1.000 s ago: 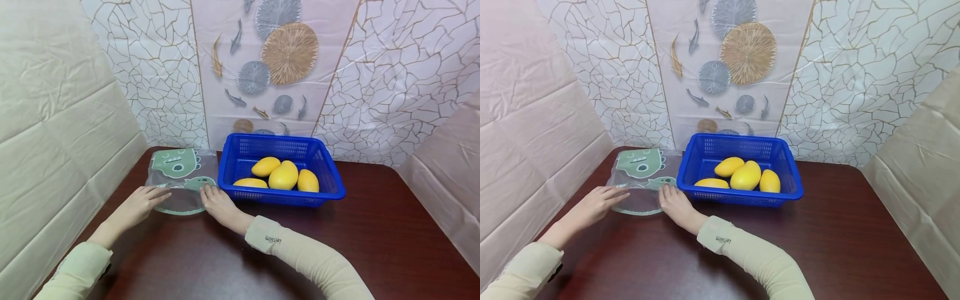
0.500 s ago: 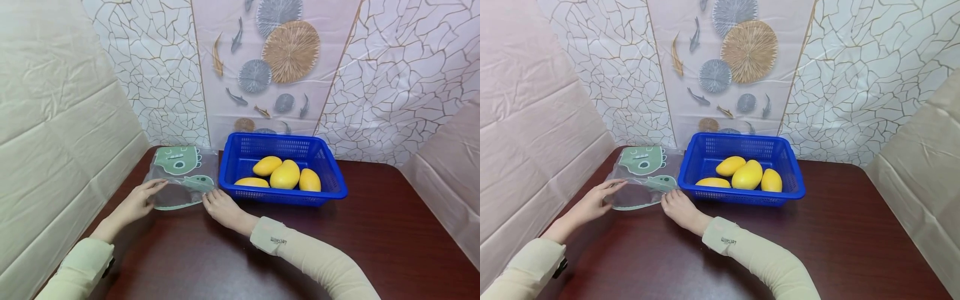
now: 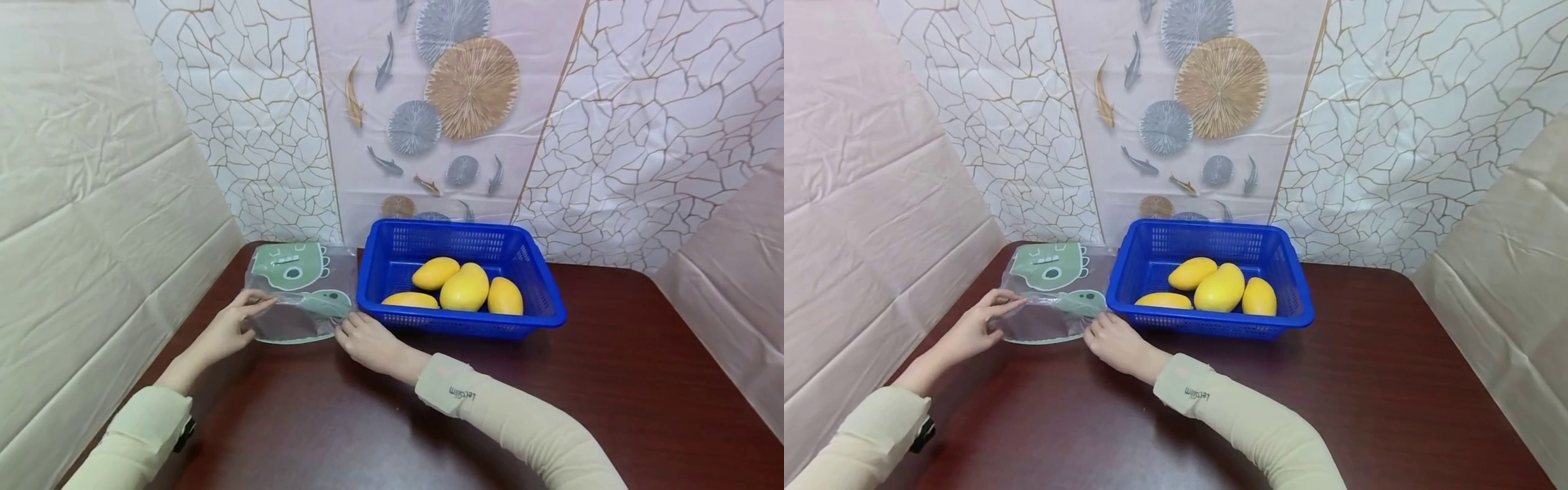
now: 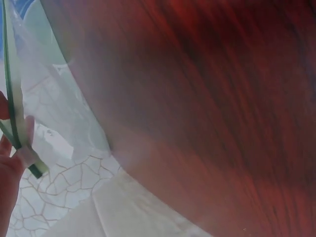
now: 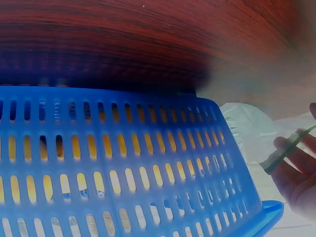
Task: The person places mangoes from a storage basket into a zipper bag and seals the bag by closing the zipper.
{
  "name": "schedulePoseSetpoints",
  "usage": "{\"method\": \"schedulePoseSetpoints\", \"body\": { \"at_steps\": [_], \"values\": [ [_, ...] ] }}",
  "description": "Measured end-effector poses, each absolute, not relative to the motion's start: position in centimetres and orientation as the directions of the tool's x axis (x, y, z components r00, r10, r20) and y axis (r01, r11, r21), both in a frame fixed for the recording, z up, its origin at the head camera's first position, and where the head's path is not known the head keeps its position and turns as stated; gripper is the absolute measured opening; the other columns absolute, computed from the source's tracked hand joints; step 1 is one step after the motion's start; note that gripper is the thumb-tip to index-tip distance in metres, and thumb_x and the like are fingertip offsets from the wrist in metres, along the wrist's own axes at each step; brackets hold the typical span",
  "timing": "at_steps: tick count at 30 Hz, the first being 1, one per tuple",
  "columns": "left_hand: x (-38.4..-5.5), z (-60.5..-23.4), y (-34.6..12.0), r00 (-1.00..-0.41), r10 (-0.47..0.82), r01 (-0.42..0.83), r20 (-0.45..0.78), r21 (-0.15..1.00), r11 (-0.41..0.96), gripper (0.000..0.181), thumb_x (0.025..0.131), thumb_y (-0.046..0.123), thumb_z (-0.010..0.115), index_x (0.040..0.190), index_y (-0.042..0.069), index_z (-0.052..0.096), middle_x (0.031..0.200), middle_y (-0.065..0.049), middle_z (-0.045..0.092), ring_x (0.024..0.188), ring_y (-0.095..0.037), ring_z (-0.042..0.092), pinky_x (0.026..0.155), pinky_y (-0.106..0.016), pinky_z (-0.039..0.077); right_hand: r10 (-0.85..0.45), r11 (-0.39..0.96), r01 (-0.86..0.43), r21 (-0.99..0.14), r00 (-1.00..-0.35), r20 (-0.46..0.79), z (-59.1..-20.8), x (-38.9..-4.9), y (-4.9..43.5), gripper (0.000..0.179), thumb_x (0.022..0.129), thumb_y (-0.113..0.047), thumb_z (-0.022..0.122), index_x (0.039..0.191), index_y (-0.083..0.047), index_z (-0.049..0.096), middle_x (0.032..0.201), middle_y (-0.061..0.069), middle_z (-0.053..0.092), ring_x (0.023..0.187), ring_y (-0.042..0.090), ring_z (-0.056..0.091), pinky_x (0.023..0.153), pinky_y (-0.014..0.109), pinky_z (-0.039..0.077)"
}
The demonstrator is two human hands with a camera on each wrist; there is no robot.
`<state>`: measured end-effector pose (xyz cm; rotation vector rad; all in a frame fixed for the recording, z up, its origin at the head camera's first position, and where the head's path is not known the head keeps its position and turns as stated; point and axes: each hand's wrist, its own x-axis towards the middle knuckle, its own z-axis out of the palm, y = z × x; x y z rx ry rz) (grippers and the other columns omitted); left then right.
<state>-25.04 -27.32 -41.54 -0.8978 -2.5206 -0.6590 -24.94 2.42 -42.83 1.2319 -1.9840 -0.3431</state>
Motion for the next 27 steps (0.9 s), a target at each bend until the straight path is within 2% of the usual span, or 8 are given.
{"method": "schedulePoseSetpoints", "body": {
  "at_steps": [4, 7, 13, 16, 18, 22, 25, 27],
  "values": [
    [-25.1, -41.6, -27.1, -0.751, 0.478, 0.637, 0.455, 0.308, 0.707, 0.064, 0.059, -0.025, 0.057, 0.120, -0.007, 0.060, 0.115, -0.021, 0.039, 0.102, -0.036, 0.046, 0.056, -0.021, 0.040, -0.851, 0.508, -0.641, 0.575, -0.273, 0.448, -42.9, -25.0, 2.3, 0.017, 0.085, -0.015, 0.055, 0.095, -0.012, 0.068, 0.086, -0.001, 0.066, 0.081, 0.016, 0.056, 0.077, 0.026, 0.047],
    [-25.0, -41.5, -27.2, -0.775, 0.473, 0.616, 0.419, 0.336, 0.712, 0.065, 0.060, -0.024, 0.056, 0.122, -0.007, 0.058, 0.120, -0.024, 0.039, 0.101, -0.035, 0.045, 0.053, -0.020, 0.039, -0.854, 0.506, -0.642, 0.575, -0.280, 0.439, -42.8, -25.0, 2.3, 0.019, 0.086, -0.013, 0.053, 0.096, -0.011, 0.068, 0.087, 0.000, 0.067, 0.081, 0.016, 0.057, 0.077, 0.026, 0.047],
    [-24.9, -41.4, -27.7, -0.750, 0.507, 0.651, 0.425, 0.335, 0.681, 0.066, 0.060, -0.023, 0.059, 0.123, -0.005, 0.057, 0.119, -0.021, 0.056, 0.088, -0.022, 0.049, 0.053, -0.019, 0.037, -0.878, 0.464, -0.651, 0.601, -0.244, 0.412, -42.6, -24.6, 2.7, 0.022, 0.089, -0.010, 0.050, 0.101, -0.010, 0.068, 0.091, 0.001, 0.067, 0.088, 0.018, 0.058, 0.082, 0.027, 0.047],
    [-24.9, -41.0, -27.9, -0.760, 0.494, 0.644, 0.423, 0.382, 0.663, 0.063, 0.062, -0.021, 0.061, 0.122, -0.002, 0.060, 0.116, -0.019, 0.060, 0.074, -0.014, 0.047, 0.052, -0.019, 0.037, -0.886, 0.447, -0.647, 0.618, -0.223, 0.407, -42.6, -24.6, 3.1, 0.022, 0.090, -0.010, 0.049, 0.101, -0.010, 0.068, 0.093, 0.000, 0.067, 0.090, 0.019, 0.059, 0.084, 0.028, 0.047],
    [-24.9, -40.8, -28.2, -0.777, 0.470, 0.626, 0.418, 0.434, 0.648, 0.059, 0.064, -0.019, 0.064, 0.121, -0.001, 0.062, 0.116, -0.019, 0.062, 0.074, -0.009, 0.045, 0.051, -0.019, 0.035, -0.882, 0.452, -0.649, 0.611, -0.224, 0.415, -42.6, -24.7, 3.2, 0.022, 0.090, -0.010, 0.049, 0.100, -0.010, 0.068, 0.093, 0.000, 0.067, 0.089, 0.018, 0.059, 0.083, 0.027, 0.047],
    [-24.7, -40.7, -28.5, -0.790, 0.421, 0.611, 0.445, 0.521, 0.596, 0.051, 0.070, -0.014, 0.068, 0.118, -0.002, 0.063, 0.117, -0.020, 0.063, 0.097, 0.010, 0.048, 0.066, -0.008, 0.042, -0.863, 0.483, -0.664, 0.572, -0.249, 0.439, -42.7, -24.9, 3.2, 0.020, 0.088, -0.009, 0.050, 0.096, -0.010, 0.069, 0.089, -0.001, 0.068, 0.083, 0.016, 0.057, 0.077, 0.025, 0.047],
    [-24.8, -40.9, -28.5, -0.762, 0.421, 0.647, 0.493, 0.550, 0.527, 0.046, 0.073, -0.013, 0.067, 0.119, -0.006, 0.061, 0.118, -0.025, 0.062, 0.116, 0.016, 0.039, 0.088, -0.003, 0.035, -0.846, 0.505, -0.683, 0.529, -0.270, 0.459, -42.7, -25.0, 3.1, 0.016, 0.085, -0.012, 0.054, 0.092, -0.011, 0.069, 0.086, -0.002, 0.067, 0.080, 0.015, 0.057, 0.073, 0.024, 0.046],
    [-24.9, -41.2, -28.5, -0.738, 0.430, 0.674, 0.519, 0.554, 0.488, 0.045, 0.075, -0.015, 0.065, 0.119, -0.009, 0.060, 0.118, -0.029, 0.060, 0.118, 0.016, 0.039, 0.092, -0.001, 0.031, -0.838, 0.512, -0.697, 0.502, -0.278, 0.470, -42.7, -25.0, 3.1, 0.014, 0.083, -0.014, 0.057, 0.089, -0.011, 0.069, 0.084, -0.002, 0.067, 0.079, 0.015, 0.057, 0.072, 0.023, 0.046]
  ]
}}
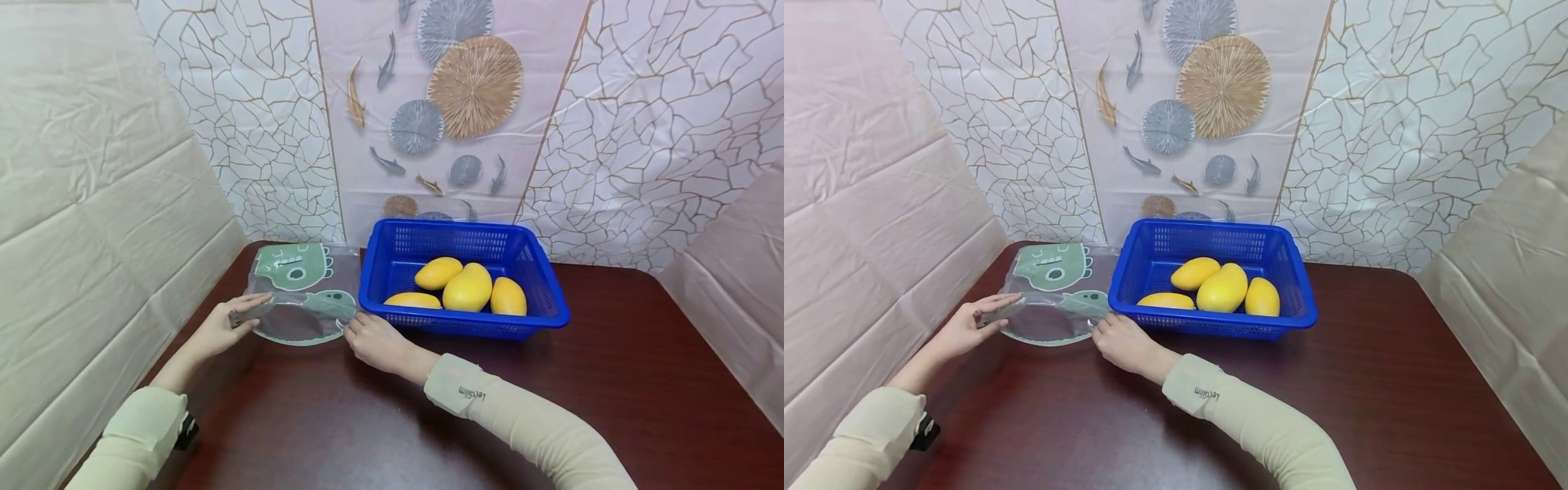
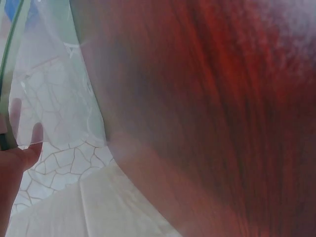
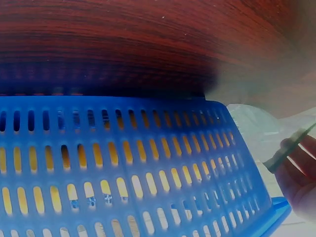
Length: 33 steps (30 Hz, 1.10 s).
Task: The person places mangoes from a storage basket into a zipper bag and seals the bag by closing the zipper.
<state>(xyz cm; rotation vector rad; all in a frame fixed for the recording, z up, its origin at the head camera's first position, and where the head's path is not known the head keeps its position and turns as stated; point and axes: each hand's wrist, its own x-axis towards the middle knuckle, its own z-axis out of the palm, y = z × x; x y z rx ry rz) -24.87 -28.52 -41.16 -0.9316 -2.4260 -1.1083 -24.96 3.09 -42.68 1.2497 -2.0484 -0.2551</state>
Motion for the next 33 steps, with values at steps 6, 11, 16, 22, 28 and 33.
{"method": "schedulePoseSetpoints", "body": {
  "at_steps": [6, 11, 16, 22, 28, 33],
  "values": [
    [-25.1, -41.6, -28.5, -0.720, 0.442, 0.694, 0.535, 0.556, 0.458, 0.046, 0.072, -0.021, 0.061, 0.117, -0.011, 0.060, 0.118, -0.030, 0.058, 0.116, 0.016, 0.041, 0.081, -0.005, 0.037, -0.838, 0.511, -0.709, 0.486, -0.285, 0.465, -42.4, -24.8, 3.3, 0.014, 0.084, -0.014, 0.056, 0.091, -0.012, 0.069, 0.089, -0.002, 0.067, 0.082, 0.014, 0.058, 0.075, 0.023, 0.047],
    [-24.8, -41.3, -28.3, -0.739, 0.438, 0.673, 0.512, 0.562, 0.480, 0.050, 0.070, -0.024, 0.058, 0.118, -0.013, 0.058, 0.123, -0.030, 0.056, 0.097, 0.001, 0.049, 0.051, -0.015, 0.038, -0.847, 0.478, -0.749, 0.459, -0.255, 0.466, -42.0, -24.5, 3.6, 0.020, 0.087, -0.015, 0.055, 0.102, -0.010, 0.069, 0.101, 0.002, 0.068, 0.093, 0.015, 0.062, 0.083, 0.025, 0.050],
    [-23.8, -40.2, -27.6, -0.743, 0.429, 0.669, 0.514, 0.535, 0.517, 0.050, 0.067, -0.027, 0.058, 0.116, -0.016, 0.057, 0.121, -0.032, 0.055, 0.089, -0.010, 0.048, 0.044, -0.018, 0.035, -0.831, 0.463, -0.798, 0.387, -0.239, 0.501, -41.9, -24.0, 4.0, 0.023, 0.084, -0.017, 0.059, 0.104, -0.009, 0.068, 0.101, 0.002, 0.068, 0.092, 0.015, 0.062, 0.083, 0.025, 0.050],
    [-23.1, -39.2, -27.2, -0.734, 0.415, 0.674, 0.538, 0.498, 0.545, 0.052, 0.065, -0.027, 0.060, 0.115, -0.015, 0.059, 0.118, -0.031, 0.056, 0.109, 0.017, 0.040, 0.058, -0.016, 0.040, -0.816, 0.481, -0.814, 0.326, -0.279, 0.505, -42.0, -23.5, 4.9, 0.021, 0.083, -0.017, 0.063, 0.102, -0.010, 0.069, 0.093, 0.000, 0.067, 0.086, 0.014, 0.061, 0.079, 0.023, 0.050],
    [-23.9, -40.2, -28.1, -0.740, 0.407, 0.669, 0.536, 0.515, 0.537, 0.057, 0.066, -0.024, 0.060, 0.121, -0.008, 0.059, 0.122, -0.028, 0.055, 0.097, 0.001, 0.044, 0.049, -0.016, 0.036, -0.794, 0.493, -0.838, 0.236, -0.322, 0.515, -41.5, -22.8, 6.0, 0.020, 0.083, -0.016, 0.066, 0.101, -0.008, 0.070, 0.092, 0.001, 0.067, 0.085, 0.014, 0.062, 0.078, 0.024, 0.051],
    [-24.6, -40.9, -28.7, -0.751, 0.394, 0.655, 0.530, 0.522, 0.546, 0.060, 0.065, -0.024, 0.057, 0.122, -0.007, 0.059, 0.124, -0.024, 0.055, 0.095, -0.003, 0.044, 0.043, -0.016, 0.033, -0.765, 0.504, -0.854, 0.128, -0.372, 0.526, -40.8, -21.9, 7.5, 0.019, 0.081, -0.012, 0.068, 0.100, -0.007, 0.070, 0.091, 0.001, 0.068, 0.084, 0.013, 0.062, 0.076, 0.023, 0.052]
  ]
}}
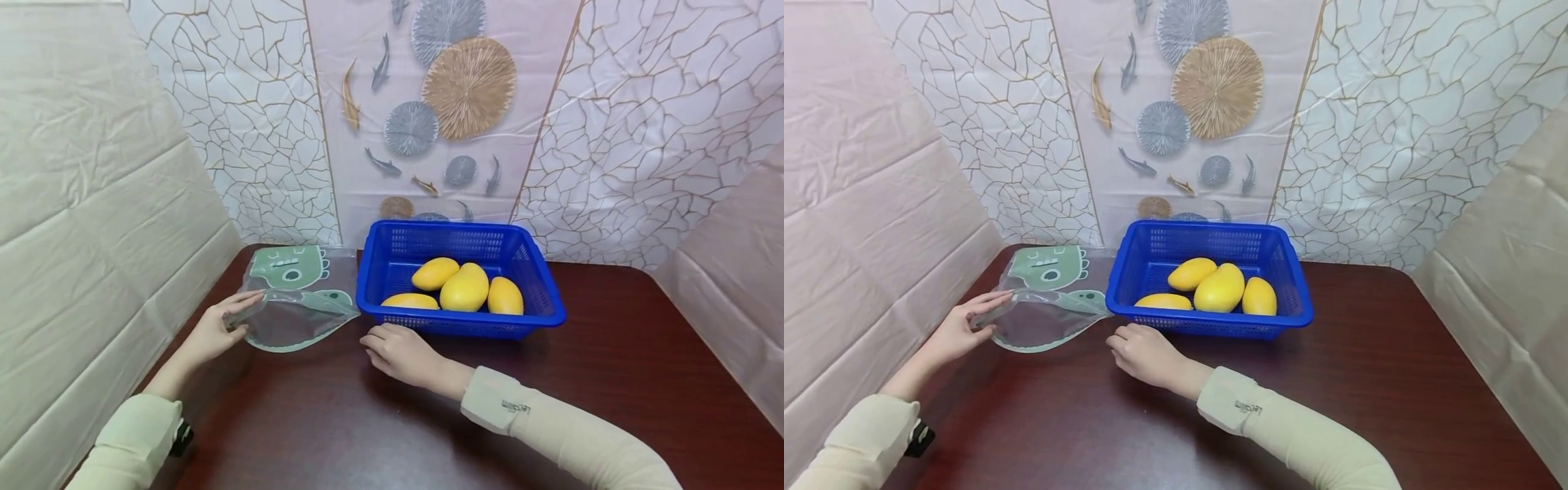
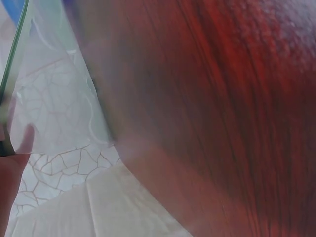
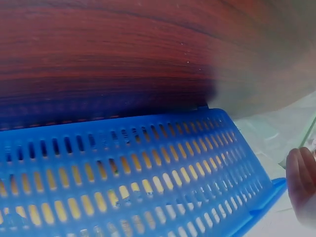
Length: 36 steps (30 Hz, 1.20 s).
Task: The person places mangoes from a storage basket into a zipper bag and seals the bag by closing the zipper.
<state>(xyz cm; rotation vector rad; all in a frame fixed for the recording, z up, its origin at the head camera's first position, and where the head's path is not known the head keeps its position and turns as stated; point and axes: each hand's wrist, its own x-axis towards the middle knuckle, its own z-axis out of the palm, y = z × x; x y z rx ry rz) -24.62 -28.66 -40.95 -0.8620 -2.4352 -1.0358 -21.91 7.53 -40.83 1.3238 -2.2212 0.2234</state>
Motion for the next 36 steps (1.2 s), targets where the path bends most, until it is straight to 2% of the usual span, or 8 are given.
{"method": "schedulePoseSetpoints", "body": {
  "at_steps": [4, 9, 13, 18, 22, 30, 33, 36],
  "values": [
    [-24.5, -40.9, -28.5, -0.739, 0.369, 0.659, 0.563, 0.492, 0.569, 0.060, 0.063, -0.024, 0.056, 0.120, -0.006, 0.061, 0.123, -0.021, 0.058, 0.093, -0.003, 0.044, 0.042, -0.013, 0.029, -0.743, 0.512, -0.857, 0.058, -0.408, 0.531, -40.4, -21.4, 9.0, 0.018, 0.082, -0.011, 0.067, 0.100, -0.007, 0.070, 0.091, 0.001, 0.068, 0.083, 0.013, 0.062, 0.076, 0.024, 0.052],
    [-24.4, -40.6, -28.1, -0.720, 0.350, 0.673, 0.599, 0.479, 0.564, 0.058, 0.062, -0.025, 0.058, 0.117, -0.006, 0.063, 0.121, -0.023, 0.060, 0.093, -0.007, 0.045, 0.044, -0.007, 0.025, -0.695, 0.548, -0.835, -0.044, -0.484, 0.532, -39.8, -21.2, 10.9, 0.017, 0.084, -0.010, 0.065, 0.100, -0.006, 0.069, 0.093, 0.003, 0.069, 0.085, 0.014, 0.064, 0.078, 0.027, 0.053],
    [-24.5, -40.5, -28.1, -0.721, 0.356, 0.671, 0.595, 0.469, 0.575, 0.060, 0.061, -0.026, 0.057, 0.117, -0.005, 0.063, 0.121, -0.023, 0.060, 0.092, -0.007, 0.046, 0.041, -0.007, 0.023, -0.654, 0.578, -0.809, -0.107, -0.537, 0.533, -39.2, -21.2, 12.1, 0.017, 0.084, -0.009, 0.066, 0.100, -0.006, 0.069, 0.093, 0.003, 0.070, 0.086, 0.014, 0.065, 0.078, 0.028, 0.054],
    [-24.5, -40.7, -28.3, -0.725, 0.366, 0.665, 0.583, 0.454, 0.594, 0.061, 0.062, -0.025, 0.052, 0.119, -0.005, 0.062, 0.123, -0.023, 0.059, 0.092, -0.006, 0.046, 0.038, -0.012, 0.024, -0.623, 0.598, -0.794, -0.111, -0.547, 0.559, -38.7, -21.0, 12.6, 0.017, 0.083, -0.008, 0.068, 0.099, -0.006, 0.070, 0.092, 0.003, 0.071, 0.085, 0.014, 0.065, 0.077, 0.029, 0.054],
    [-24.5, -40.8, -28.2, -0.713, 0.387, 0.678, 0.585, 0.434, 0.593, 0.060, 0.062, -0.023, 0.052, 0.119, -0.006, 0.061, 0.122, -0.024, 0.058, 0.084, -0.010, 0.046, 0.038, -0.011, 0.023, -0.588, 0.601, -0.788, -0.136, -0.551, 0.593, -38.0, -20.5, 12.7, 0.016, 0.082, -0.008, 0.068, 0.098, -0.006, 0.070, 0.092, 0.003, 0.071, 0.085, 0.015, 0.066, 0.077, 0.030, 0.055],
    [-24.3, -40.8, -28.2, -0.722, 0.392, 0.663, 0.571, 0.407, 0.628, 0.059, 0.062, -0.021, 0.054, 0.118, -0.003, 0.063, 0.121, -0.021, 0.061, 0.068, -0.009, 0.044, 0.038, -0.010, 0.022, -0.493, 0.582, -0.737, -0.344, -0.656, 0.572, -36.2, -19.7, 13.4, 0.014, 0.086, -0.007, 0.064, 0.098, -0.004, 0.070, 0.093, 0.005, 0.072, 0.084, 0.013, 0.066, 0.075, 0.028, 0.055],
    [-24.2, -40.6, -28.1, -0.724, 0.398, 0.660, 0.563, 0.398, 0.638, 0.059, 0.062, -0.021, 0.054, 0.117, -0.003, 0.063, 0.120, -0.021, 0.061, 0.071, -0.012, 0.046, 0.039, -0.010, 0.023, -0.457, 0.575, -0.722, -0.385, -0.673, 0.581, -35.4, -19.6, 13.8, 0.014, 0.086, -0.007, 0.064, 0.098, -0.003, 0.070, 0.092, 0.007, 0.072, 0.083, 0.013, 0.067, 0.074, 0.028, 0.056],
    [-24.3, -40.5, -28.1, -0.722, 0.407, 0.663, 0.560, 0.393, 0.637, 0.059, 0.062, -0.021, 0.053, 0.117, -0.004, 0.063, 0.121, -0.021, 0.060, 0.076, -0.015, 0.048, 0.039, -0.011, 0.024, -0.426, 0.594, -0.710, -0.379, -0.677, 0.600, -34.7, -19.6, 14.3, 0.014, 0.085, -0.006, 0.065, 0.098, -0.003, 0.070, 0.092, 0.007, 0.072, 0.081, 0.015, 0.067, 0.073, 0.029, 0.056]
  ]
}}
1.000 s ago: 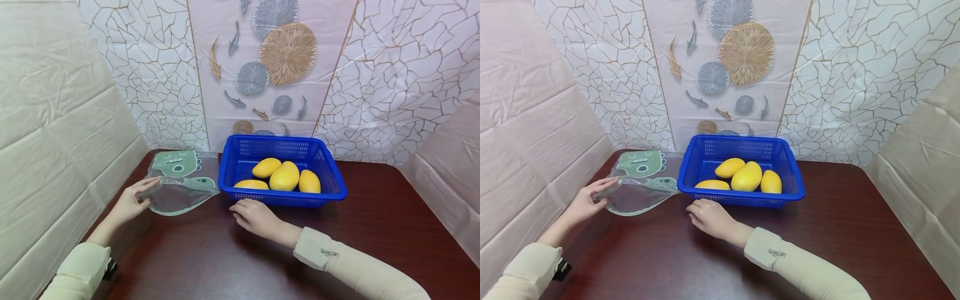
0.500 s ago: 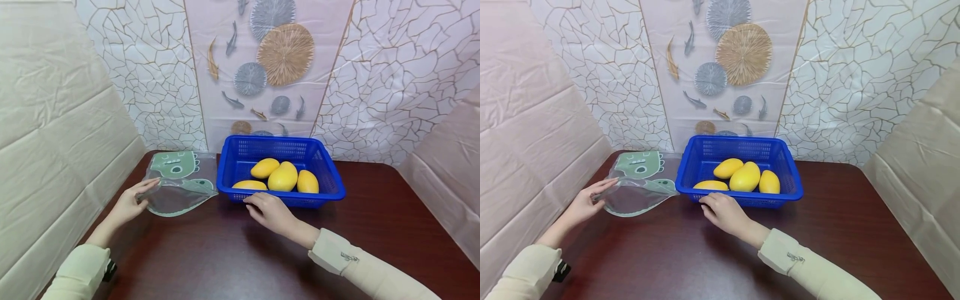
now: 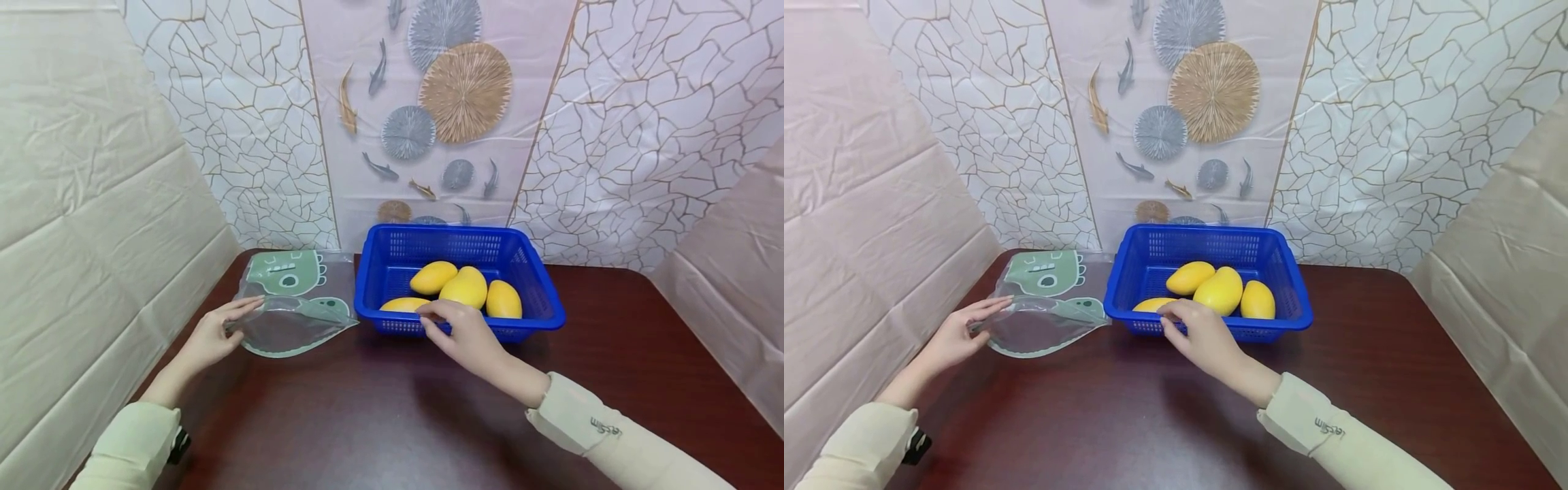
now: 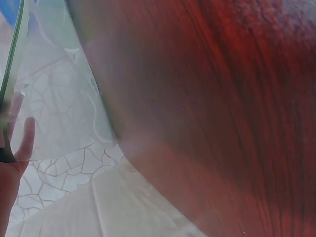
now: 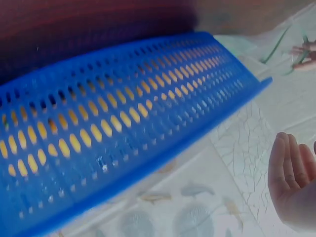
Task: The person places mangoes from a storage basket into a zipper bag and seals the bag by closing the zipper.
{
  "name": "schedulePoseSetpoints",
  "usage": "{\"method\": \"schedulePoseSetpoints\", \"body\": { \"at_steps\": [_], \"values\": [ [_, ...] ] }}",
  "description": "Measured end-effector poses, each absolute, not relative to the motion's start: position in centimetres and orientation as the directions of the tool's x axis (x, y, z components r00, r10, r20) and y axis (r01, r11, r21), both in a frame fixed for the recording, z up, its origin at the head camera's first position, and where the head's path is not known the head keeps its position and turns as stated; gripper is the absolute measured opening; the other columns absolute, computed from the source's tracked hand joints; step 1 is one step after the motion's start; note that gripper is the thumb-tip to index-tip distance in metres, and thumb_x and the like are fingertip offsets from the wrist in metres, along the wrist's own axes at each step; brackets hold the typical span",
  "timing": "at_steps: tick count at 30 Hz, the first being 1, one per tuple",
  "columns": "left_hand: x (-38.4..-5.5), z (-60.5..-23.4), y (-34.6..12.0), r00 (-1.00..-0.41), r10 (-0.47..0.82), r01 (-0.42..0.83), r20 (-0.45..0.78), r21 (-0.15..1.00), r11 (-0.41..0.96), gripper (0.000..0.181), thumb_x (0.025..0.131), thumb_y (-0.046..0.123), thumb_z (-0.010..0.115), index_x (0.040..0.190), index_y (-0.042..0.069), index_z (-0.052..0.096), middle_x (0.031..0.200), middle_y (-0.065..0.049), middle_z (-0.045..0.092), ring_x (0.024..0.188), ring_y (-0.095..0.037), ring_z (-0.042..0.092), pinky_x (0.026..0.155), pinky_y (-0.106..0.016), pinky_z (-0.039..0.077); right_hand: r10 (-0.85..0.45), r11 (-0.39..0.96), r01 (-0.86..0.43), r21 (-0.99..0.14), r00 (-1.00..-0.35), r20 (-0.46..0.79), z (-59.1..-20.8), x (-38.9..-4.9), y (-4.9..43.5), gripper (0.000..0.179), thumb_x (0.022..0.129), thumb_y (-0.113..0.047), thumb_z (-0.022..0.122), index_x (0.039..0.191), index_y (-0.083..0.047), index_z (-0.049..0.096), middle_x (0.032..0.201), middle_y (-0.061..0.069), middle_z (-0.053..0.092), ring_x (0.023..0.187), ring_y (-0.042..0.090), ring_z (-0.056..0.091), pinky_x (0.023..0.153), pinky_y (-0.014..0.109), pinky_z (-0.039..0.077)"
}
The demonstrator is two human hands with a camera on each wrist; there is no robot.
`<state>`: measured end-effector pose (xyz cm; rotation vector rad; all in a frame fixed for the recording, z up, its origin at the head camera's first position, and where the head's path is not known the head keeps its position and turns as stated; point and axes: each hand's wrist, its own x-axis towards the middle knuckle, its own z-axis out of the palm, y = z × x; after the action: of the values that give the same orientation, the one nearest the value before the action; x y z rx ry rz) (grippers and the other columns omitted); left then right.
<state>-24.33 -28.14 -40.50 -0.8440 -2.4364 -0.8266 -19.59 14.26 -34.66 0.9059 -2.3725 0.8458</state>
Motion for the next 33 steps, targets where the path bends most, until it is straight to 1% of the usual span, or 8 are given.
{"method": "schedulePoseSetpoints", "body": {
  "at_steps": [4, 8, 13, 16, 21, 24, 29, 33],
  "values": [
    [-24.4, -40.5, -28.2, -0.714, 0.416, 0.674, 0.564, 0.392, 0.626, 0.061, 0.062, -0.022, 0.053, 0.119, -0.003, 0.062, 0.122, -0.021, 0.059, 0.078, -0.018, 0.049, 0.039, -0.011, 0.025, -0.392, 0.638, -0.669, -0.382, -0.709, 0.587, -33.8, -19.6, 14.8, 0.016, 0.083, -0.006, 0.067, 0.099, -0.003, 0.069, 0.091, 0.006, 0.071, 0.079, 0.016, 0.066, 0.072, 0.030, 0.055],
    [-24.4, -40.4, -28.3, -0.699, 0.425, 0.691, 0.575, 0.392, 0.607, 0.063, 0.061, -0.023, 0.053, 0.120, -0.003, 0.062, 0.122, -0.022, 0.059, 0.077, -0.016, 0.049, 0.039, -0.011, 0.025, -0.382, 0.667, -0.636, -0.388, -0.739, 0.555, -33.0, -19.7, 15.3, 0.017, 0.084, -0.007, 0.067, 0.100, -0.003, 0.069, 0.090, 0.007, 0.071, 0.078, 0.016, 0.065, 0.070, 0.032, 0.055],
    [-24.5, -40.2, -28.2, -0.683, 0.427, 0.705, 0.592, 0.384, 0.596, 0.064, 0.060, -0.024, 0.052, 0.120, -0.003, 0.062, 0.122, -0.022, 0.059, 0.083, -0.013, 0.049, 0.041, -0.010, 0.026, -0.390, 0.721, -0.595, -0.355, -0.772, 0.502, -32.1, -20.1, 16.1, 0.020, 0.083, -0.009, 0.067, 0.102, -0.003, 0.068, 0.095, 0.009, 0.072, 0.082, 0.021, 0.066, 0.070, 0.035, 0.056],
    [-24.6, -40.1, -28.1, -0.682, 0.426, 0.704, 0.595, 0.373, 0.605, 0.065, 0.060, -0.024, 0.052, 0.121, -0.003, 0.061, 0.123, -0.022, 0.058, 0.085, -0.013, 0.048, 0.041, -0.011, 0.026, -0.405, 0.761, -0.562, -0.325, -0.802, 0.439, -31.7, -20.4, 16.7, 0.021, 0.083, -0.010, 0.068, 0.103, -0.003, 0.068, 0.099, 0.010, 0.071, 0.086, 0.025, 0.066, 0.071, 0.037, 0.055],
    [-24.7, -39.9, -28.0, -0.669, 0.432, 0.704, 0.605, 0.331, 0.628, 0.067, 0.058, -0.024, 0.052, 0.121, -0.003, 0.061, 0.123, -0.022, 0.058, 0.092, -0.002, 0.042, 0.041, -0.011, 0.026, -0.406, 0.812, -0.511, -0.283, -0.842, 0.356, -31.5, -20.8, 17.7, 0.023, 0.084, -0.012, 0.067, 0.105, -0.002, 0.067, 0.100, 0.011, 0.071, 0.089, 0.028, 0.066, 0.075, 0.041, 0.053],
    [-24.7, -39.9, -27.9, -0.666, 0.433, 0.703, 0.607, 0.319, 0.635, 0.069, 0.059, -0.023, 0.053, 0.123, 0.000, 0.061, 0.124, -0.021, 0.058, 0.095, 0.003, 0.038, 0.042, -0.010, 0.026, -0.404, 0.825, -0.501, -0.262, -0.846, 0.348, -31.5, -21.0, 18.2, 0.024, 0.084, -0.012, 0.067, 0.105, -0.001, 0.067, 0.100, 0.012, 0.071, 0.087, 0.028, 0.067, 0.074, 0.041, 0.053],
    [-24.6, -39.9, -27.9, -0.677, 0.425, 0.694, 0.601, 0.328, 0.641, 0.070, 0.060, -0.022, 0.052, 0.125, 0.002, 0.060, 0.125, -0.021, 0.057, 0.097, 0.004, 0.037, 0.042, -0.011, 0.026, -0.404, 0.841, -0.493, -0.223, -0.846, 0.349, -31.6, -21.3, 18.7, 0.025, 0.082, -0.012, 0.069, 0.104, 0.001, 0.067, 0.099, 0.014, 0.071, 0.083, 0.025, 0.066, 0.071, 0.039, 0.053],
    [-24.6, -39.9, -27.9, -0.676, 0.425, 0.696, 0.603, 0.331, 0.637, 0.069, 0.060, -0.022, 0.053, 0.125, 0.001, 0.060, 0.125, -0.021, 0.057, 0.095, 0.003, 0.039, 0.043, -0.011, 0.027, -0.377, 0.861, -0.448, -0.239, -0.879, 0.290, -31.5, -21.5, 19.0, 0.028, 0.083, -0.013, 0.068, 0.106, 0.003, 0.066, 0.102, 0.017, 0.070, 0.078, 0.023, 0.064, 0.067, 0.037, 0.052]
  ]
}}
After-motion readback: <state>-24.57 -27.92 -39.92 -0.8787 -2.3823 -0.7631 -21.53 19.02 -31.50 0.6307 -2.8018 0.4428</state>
